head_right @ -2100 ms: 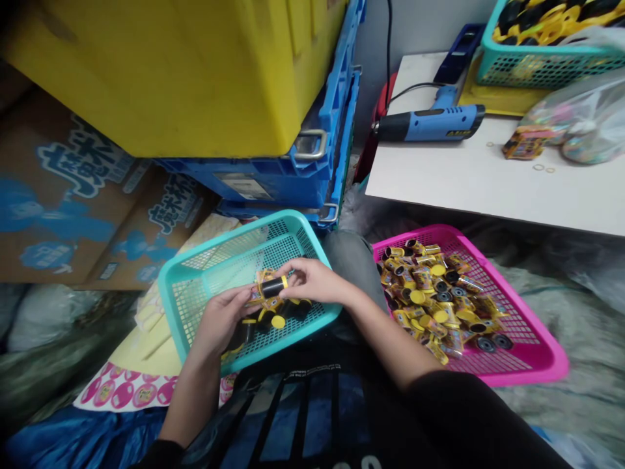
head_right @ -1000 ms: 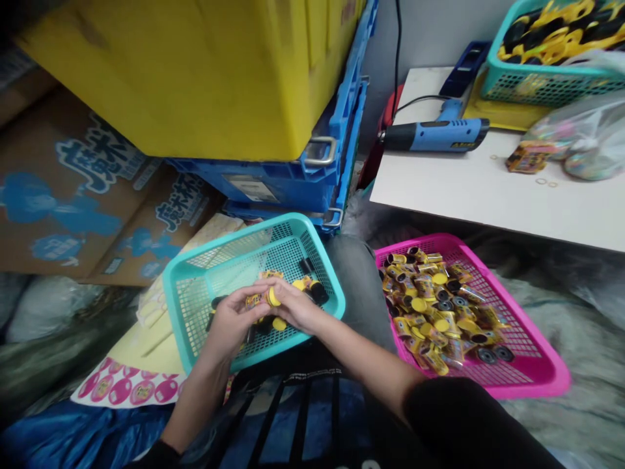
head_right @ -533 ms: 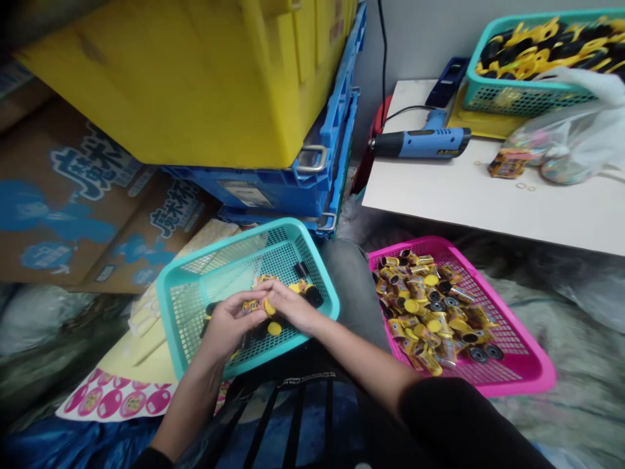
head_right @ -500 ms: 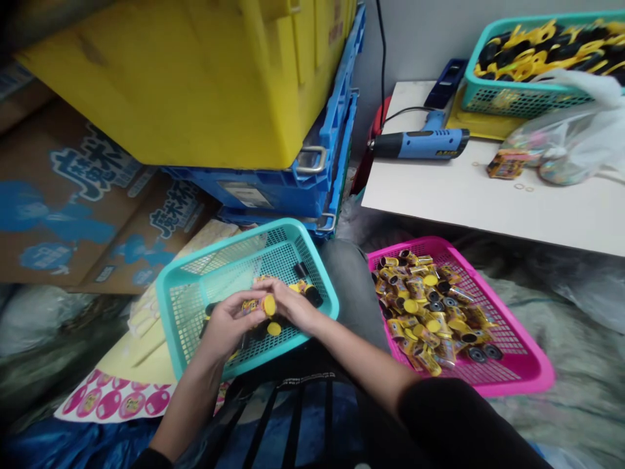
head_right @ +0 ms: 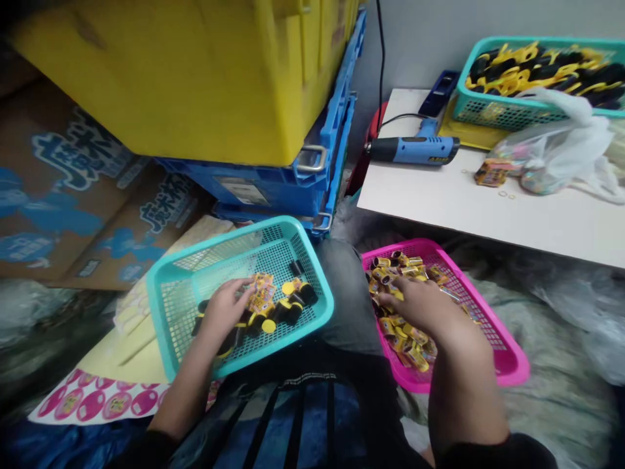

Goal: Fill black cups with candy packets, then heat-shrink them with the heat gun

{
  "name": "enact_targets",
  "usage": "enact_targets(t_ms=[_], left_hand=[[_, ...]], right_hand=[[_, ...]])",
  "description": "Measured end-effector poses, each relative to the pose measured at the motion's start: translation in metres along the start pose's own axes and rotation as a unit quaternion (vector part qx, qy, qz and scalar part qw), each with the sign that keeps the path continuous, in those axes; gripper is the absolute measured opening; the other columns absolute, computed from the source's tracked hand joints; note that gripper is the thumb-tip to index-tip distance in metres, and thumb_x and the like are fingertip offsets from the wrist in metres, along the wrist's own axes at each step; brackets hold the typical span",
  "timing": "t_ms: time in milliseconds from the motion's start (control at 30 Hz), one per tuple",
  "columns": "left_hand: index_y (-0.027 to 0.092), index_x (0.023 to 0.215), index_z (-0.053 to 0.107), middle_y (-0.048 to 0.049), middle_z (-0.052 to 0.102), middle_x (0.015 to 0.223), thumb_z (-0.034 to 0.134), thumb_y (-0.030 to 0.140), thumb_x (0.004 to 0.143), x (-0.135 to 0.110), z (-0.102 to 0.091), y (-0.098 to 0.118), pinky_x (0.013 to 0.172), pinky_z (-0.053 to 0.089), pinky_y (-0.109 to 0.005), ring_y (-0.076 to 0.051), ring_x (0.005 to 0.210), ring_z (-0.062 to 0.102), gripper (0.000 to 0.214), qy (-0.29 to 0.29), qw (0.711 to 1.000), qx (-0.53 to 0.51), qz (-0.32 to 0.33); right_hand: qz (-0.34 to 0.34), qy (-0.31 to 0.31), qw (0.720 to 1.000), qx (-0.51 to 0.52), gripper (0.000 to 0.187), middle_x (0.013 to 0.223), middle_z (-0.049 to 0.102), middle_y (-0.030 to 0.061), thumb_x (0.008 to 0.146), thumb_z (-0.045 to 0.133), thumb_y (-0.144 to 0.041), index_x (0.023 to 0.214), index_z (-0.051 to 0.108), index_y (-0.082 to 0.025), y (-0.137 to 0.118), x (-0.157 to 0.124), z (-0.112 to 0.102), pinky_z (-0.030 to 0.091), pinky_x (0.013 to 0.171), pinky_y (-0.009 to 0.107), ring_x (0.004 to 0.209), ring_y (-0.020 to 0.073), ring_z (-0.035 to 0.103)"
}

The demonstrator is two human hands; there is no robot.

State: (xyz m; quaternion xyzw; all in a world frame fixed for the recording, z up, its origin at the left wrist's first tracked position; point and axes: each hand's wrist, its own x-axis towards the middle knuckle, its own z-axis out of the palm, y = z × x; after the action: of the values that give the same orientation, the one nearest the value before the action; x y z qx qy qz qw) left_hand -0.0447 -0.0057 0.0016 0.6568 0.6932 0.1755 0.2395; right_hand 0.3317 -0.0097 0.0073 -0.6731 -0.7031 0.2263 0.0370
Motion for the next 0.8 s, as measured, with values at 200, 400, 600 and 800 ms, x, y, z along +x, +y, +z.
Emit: enact_targets(t_ms=[200, 400, 600, 800], left_hand=[[0.018, 0.106, 0.058, -0.0115, 0.068, 0.100, 0.068, 0.029, 0.075, 0.004, 0.025, -0.005, 0.084, 0.044, -0.034, -0.028, 0.102, 0.061, 0.034, -0.068, 0.984, 0.118, -0.118], [0.018, 0.094, 0.057, -0.0065, 0.069, 0.082, 0.058, 0.017, 0.080, 0.005, 0.014, -0.017, 0.079, 0.045, -0.034, -0.025, 0.088, 0.066, 0.014, -0.041, 0.988, 0.015, -0.150], [0.017, 0.075, 0.057, -0.0011, 0.070, 0.073, 0.068, 0.026, 0.073, -0.006, -0.004, -0.009, 0.065, 0.050, -0.026, -0.016, 0.067, 0.067, 0.014, -0.126, 0.953, -0.231, -0.150], [0.016, 0.079, 0.057, 0.0015, 0.068, 0.075, 0.084, 0.028, 0.055, -0.010, -0.003, 0.006, 0.067, 0.051, -0.022, -0.010, 0.066, 0.064, 0.038, -0.118, 0.818, -0.532, -0.183]], right_hand=[[-0.208, -0.043, 0.963, 0.165, 0.037, 0.119, 0.062, 0.0088, 0.093, 0.045, -0.043, 0.119, 0.060, -0.021, -0.096, 0.022, 0.017, 0.044, 0.097, 0.039, 0.110, 0.0232, 0.058], [-0.242, -0.144, 0.918, 0.278, 0.025, 0.097, 0.069, 0.0037, 0.091, 0.050, -0.036, 0.102, 0.066, -0.021, -0.153, 0.051, 0.060, 0.047, 0.078, 0.032, 0.087, 0.0184, 0.063], [-0.274, -0.126, 0.866, 0.399, 0.031, 0.115, 0.064, 0.0065, 0.086, 0.057, -0.039, 0.110, 0.063, -0.020, -0.169, 0.061, 0.081, 0.042, 0.092, 0.035, 0.106, 0.0197, 0.057], [-0.165, -0.123, 0.866, 0.456, 0.027, 0.069, 0.060, -0.0011, 0.077, 0.067, -0.040, 0.068, 0.059, -0.016, -0.193, 0.066, 0.084, 0.041, 0.067, 0.026, 0.067, 0.0124, 0.054]])
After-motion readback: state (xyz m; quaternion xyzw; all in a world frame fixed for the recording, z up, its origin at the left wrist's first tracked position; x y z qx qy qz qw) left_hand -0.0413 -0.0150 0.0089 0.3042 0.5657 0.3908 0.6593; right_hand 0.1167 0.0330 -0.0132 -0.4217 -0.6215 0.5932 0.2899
